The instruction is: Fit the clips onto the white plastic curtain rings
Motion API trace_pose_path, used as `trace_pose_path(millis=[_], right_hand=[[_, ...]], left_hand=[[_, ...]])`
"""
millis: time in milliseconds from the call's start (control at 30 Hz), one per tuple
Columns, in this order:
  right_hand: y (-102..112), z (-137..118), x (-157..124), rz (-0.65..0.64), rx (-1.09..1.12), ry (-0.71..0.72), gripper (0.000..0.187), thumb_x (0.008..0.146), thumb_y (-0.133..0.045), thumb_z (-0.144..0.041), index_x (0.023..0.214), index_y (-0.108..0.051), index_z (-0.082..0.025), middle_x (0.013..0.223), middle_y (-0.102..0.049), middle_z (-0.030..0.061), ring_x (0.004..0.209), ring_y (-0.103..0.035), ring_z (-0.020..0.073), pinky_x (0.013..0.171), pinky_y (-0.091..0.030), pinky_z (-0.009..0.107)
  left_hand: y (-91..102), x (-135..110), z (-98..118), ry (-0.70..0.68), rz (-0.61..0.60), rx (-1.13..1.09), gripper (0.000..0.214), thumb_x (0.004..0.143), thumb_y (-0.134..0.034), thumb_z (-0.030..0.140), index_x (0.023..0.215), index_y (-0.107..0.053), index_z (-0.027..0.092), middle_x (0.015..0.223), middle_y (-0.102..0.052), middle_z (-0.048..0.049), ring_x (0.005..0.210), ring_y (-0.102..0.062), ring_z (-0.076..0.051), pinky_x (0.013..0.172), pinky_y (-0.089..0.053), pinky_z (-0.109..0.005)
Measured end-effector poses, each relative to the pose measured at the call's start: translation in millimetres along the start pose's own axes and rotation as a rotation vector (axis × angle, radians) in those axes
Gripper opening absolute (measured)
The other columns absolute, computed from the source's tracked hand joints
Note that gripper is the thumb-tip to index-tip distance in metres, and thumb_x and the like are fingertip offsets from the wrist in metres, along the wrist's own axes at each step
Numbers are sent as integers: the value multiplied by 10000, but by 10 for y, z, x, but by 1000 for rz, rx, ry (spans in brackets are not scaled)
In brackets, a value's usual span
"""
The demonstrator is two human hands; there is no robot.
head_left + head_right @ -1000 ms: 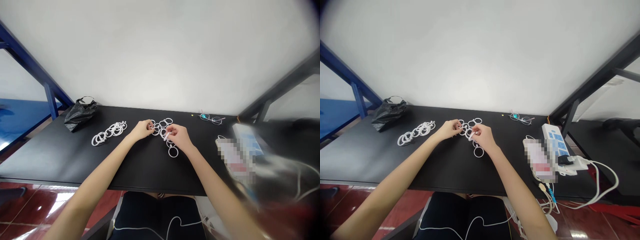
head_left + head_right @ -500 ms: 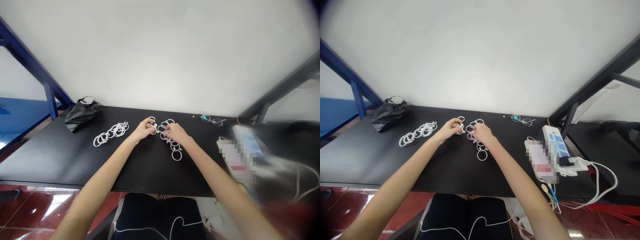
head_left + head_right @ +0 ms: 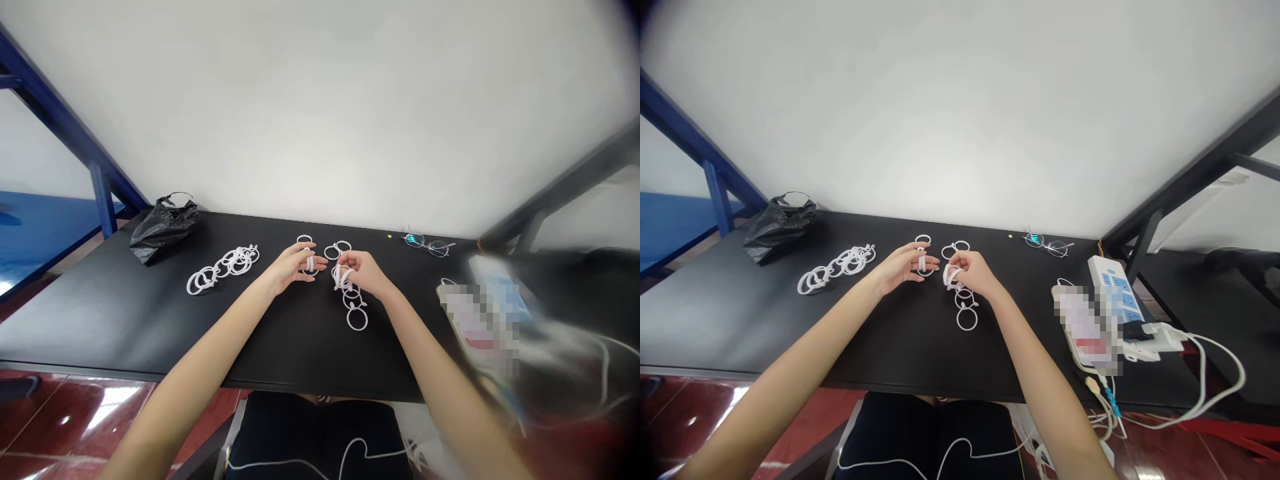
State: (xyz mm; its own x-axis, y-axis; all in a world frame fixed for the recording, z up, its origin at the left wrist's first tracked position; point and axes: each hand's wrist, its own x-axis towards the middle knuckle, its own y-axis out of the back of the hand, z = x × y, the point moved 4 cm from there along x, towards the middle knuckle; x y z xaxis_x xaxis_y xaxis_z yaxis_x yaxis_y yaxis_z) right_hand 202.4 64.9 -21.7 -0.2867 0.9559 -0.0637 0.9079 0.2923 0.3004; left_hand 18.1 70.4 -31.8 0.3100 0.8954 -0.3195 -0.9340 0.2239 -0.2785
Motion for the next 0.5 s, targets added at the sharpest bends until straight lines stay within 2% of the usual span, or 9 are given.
trace_pose_path(millis=[167,300,367,500], right_hand=[[-18,-28,-67,119,-107,191,107,692,-662,-235,778,-631,-180,637,-583,-23,494,-486,88,489,-407,230],[-9,-141,-130,211,-200,376,77,703,-672,-201,780,-678,-195,876,-649,28,608,-542,101,530,-431,236],[-8,-150,-140,211,-188,353,113,687,-695,-202,800,-694,-199,896,-657,35,649,-584,122,526,-441,238],[-18,-83,-124,173,10,166,237,639,-741,-226,865,-689,-180,808,-684,39,700,-648,179,524,-487,253]], left_hand=[[-92,-16,-56,47,-111,8,329,879,-608,340,1163,-553,184,962,-736,-137,899,-713,-253,549,-563,-265],[-163,-43,-91,84,-207,20,350,891,-593,406,1160,-568,183,966,-729,-143,897,-704,-249,493,-545,-234],[-181,-51,-96,107,-238,-8,336,894,-586,404,1142,-587,176,942,-726,-134,866,-701,-229,489,-540,-220],[-197,-61,-88,155,-265,-101,290,900,-580,368,1111,-613,172,935,-719,-118,851,-699,-206,490,-533,-200]])
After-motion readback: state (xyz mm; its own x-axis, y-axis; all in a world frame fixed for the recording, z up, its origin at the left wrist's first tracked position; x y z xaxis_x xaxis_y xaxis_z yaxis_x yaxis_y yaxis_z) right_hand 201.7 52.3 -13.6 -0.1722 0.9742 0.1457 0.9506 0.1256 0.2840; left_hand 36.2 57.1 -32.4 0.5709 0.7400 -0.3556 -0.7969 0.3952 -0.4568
